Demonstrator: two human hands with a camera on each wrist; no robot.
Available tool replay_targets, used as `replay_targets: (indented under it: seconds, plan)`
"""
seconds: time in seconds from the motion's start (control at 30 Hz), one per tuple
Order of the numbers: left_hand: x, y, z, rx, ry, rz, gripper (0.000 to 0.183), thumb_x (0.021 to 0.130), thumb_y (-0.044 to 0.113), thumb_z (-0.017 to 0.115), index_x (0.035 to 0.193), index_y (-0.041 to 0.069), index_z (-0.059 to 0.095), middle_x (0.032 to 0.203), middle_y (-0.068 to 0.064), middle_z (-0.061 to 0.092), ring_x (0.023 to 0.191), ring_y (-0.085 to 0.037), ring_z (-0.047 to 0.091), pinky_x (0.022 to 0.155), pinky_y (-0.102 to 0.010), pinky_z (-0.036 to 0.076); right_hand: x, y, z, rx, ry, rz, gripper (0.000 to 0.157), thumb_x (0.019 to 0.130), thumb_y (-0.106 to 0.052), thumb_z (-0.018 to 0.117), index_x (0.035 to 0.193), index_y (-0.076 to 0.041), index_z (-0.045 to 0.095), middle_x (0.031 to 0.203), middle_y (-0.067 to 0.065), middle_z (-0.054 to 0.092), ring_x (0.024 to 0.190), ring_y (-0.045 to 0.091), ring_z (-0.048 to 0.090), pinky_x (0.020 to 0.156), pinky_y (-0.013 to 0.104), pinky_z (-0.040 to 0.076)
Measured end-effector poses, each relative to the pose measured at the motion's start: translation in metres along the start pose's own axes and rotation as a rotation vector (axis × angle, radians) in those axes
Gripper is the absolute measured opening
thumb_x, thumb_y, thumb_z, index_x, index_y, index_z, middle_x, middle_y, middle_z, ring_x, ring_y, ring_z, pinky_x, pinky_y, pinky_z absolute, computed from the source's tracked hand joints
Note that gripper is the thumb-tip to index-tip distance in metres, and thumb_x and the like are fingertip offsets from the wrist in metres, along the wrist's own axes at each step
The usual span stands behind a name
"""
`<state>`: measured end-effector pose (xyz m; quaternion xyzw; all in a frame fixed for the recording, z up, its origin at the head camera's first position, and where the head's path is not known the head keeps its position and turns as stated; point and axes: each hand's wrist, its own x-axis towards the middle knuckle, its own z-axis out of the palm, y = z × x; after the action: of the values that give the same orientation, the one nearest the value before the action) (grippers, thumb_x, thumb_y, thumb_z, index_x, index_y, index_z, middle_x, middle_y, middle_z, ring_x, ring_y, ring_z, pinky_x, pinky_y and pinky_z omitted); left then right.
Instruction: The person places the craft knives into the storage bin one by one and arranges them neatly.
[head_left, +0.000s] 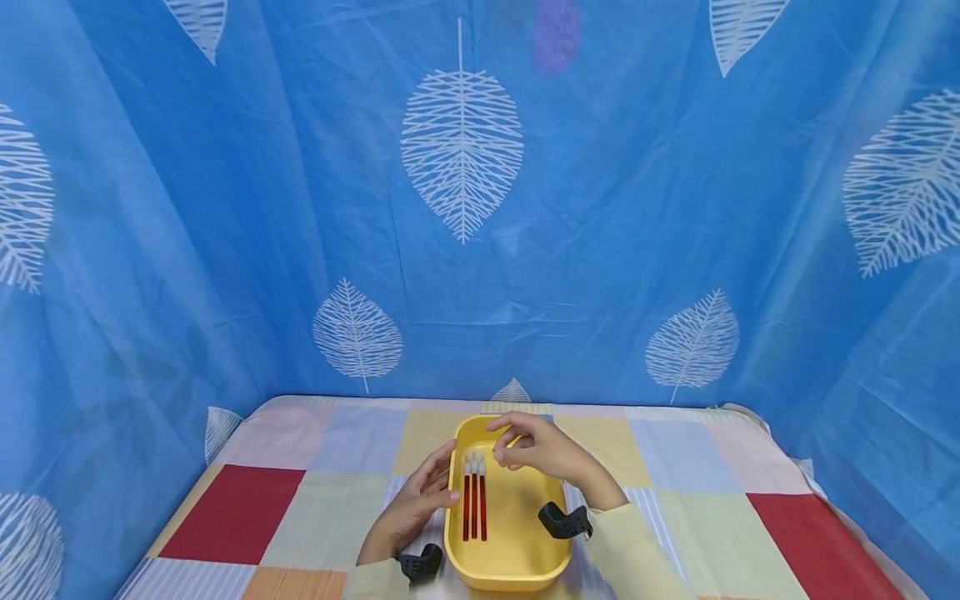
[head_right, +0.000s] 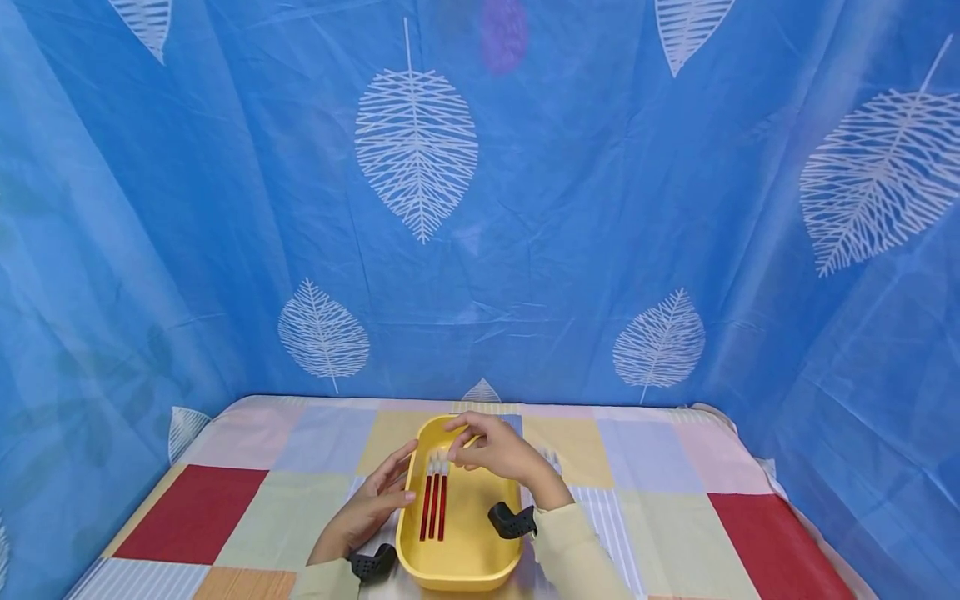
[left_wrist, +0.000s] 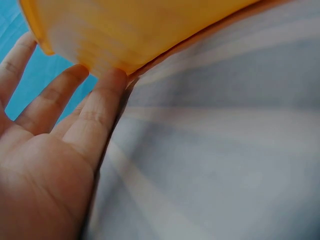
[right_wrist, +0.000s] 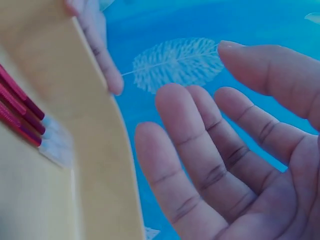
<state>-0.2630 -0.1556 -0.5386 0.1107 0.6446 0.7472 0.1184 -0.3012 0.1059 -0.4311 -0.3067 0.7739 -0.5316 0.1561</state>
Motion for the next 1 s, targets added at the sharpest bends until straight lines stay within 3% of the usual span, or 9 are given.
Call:
replay_targets:
  seconds: [0.17, 0.4, 0.6, 0.77, 0.9, 1.0]
  plan:
    - [-0.001, 0.001, 0.0, 0.003, 0.006, 0.005, 0.089, 0.097, 0.009, 0.073, 0.172, 0.004, 0.024, 0.172, -0.033, 0.024, 0.156, -0.053, 0.032, 0.124, -0.061, 0.034, -0.011, -0.004, -0.004, 0.022, 0.01, -0.092, 0.039, 0.106, -0.004, 0.066, 0.14, 0.013, 0.06, 0.11, 0.017, 0.071, 0.098, 0.036, 0.075, 0.086, 0.033, 0.063]
    - [-0.003, 0.001, -0.001, -0.009, -0.028, 0.03, 0.092, 0.098, 0.01, 0.074, 0.172, 0.002, 0.02, 0.172, -0.035, 0.021, 0.156, -0.053, 0.031, 0.122, -0.052, 0.04, -0.03, -0.004, -0.01, 0.042, 0.088, -0.126, 0.037, 0.106, -0.003, 0.066, 0.139, 0.013, 0.061, 0.109, 0.021, 0.071, 0.093, 0.015, 0.074, 0.088, 0.034, 0.064]
    - [-0.003, -0.001, -0.001, -0.022, -0.027, 0.02, 0.092, 0.098, 0.01, 0.074, 0.172, 0.003, 0.02, 0.173, -0.034, 0.021, 0.157, -0.052, 0.03, 0.122, -0.049, 0.04, -0.043, 0.002, -0.014, 0.044, 0.167, -0.171, 0.034, 0.106, -0.001, 0.064, 0.136, 0.015, 0.061, 0.106, 0.019, 0.071, 0.092, 0.023, 0.075, 0.087, 0.035, 0.064]
    - [-0.003, -0.001, -0.003, -0.031, -0.035, 0.015, 0.091, 0.099, 0.009, 0.073, 0.173, 0.003, 0.02, 0.173, -0.033, 0.02, 0.158, -0.052, 0.028, 0.12, -0.044, 0.043, -0.052, 0.01, -0.019, 0.047, 0.222, -0.205, 0.032, 0.107, -0.002, 0.063, 0.135, 0.014, 0.062, 0.104, 0.012, 0.071, 0.091, 0.016, 0.075, 0.087, 0.033, 0.064]
    - [-0.003, 0.0, -0.003, -0.022, -0.032, 0.02, 0.091, 0.098, 0.009, 0.072, 0.172, 0.003, 0.02, 0.173, -0.033, 0.02, 0.158, -0.052, 0.029, 0.122, -0.049, 0.041, -0.058, 0.016, -0.023, 0.035, 0.284, -0.215, 0.031, 0.107, -0.001, 0.063, 0.134, 0.014, 0.063, 0.102, 0.005, 0.073, 0.089, 0.014, 0.075, 0.084, 0.031, 0.064]
    - [-0.003, 0.001, -0.001, -0.015, -0.031, 0.021, 0.091, 0.098, 0.01, 0.072, 0.172, 0.003, 0.02, 0.173, -0.034, 0.021, 0.157, -0.052, 0.03, 0.122, -0.053, 0.04, -0.063, 0.02, -0.026, 0.028, 0.326, -0.215, 0.03, 0.107, 0.0, 0.063, 0.133, 0.013, 0.063, 0.099, 0.007, 0.073, 0.087, 0.016, 0.075, 0.08, 0.029, 0.064]
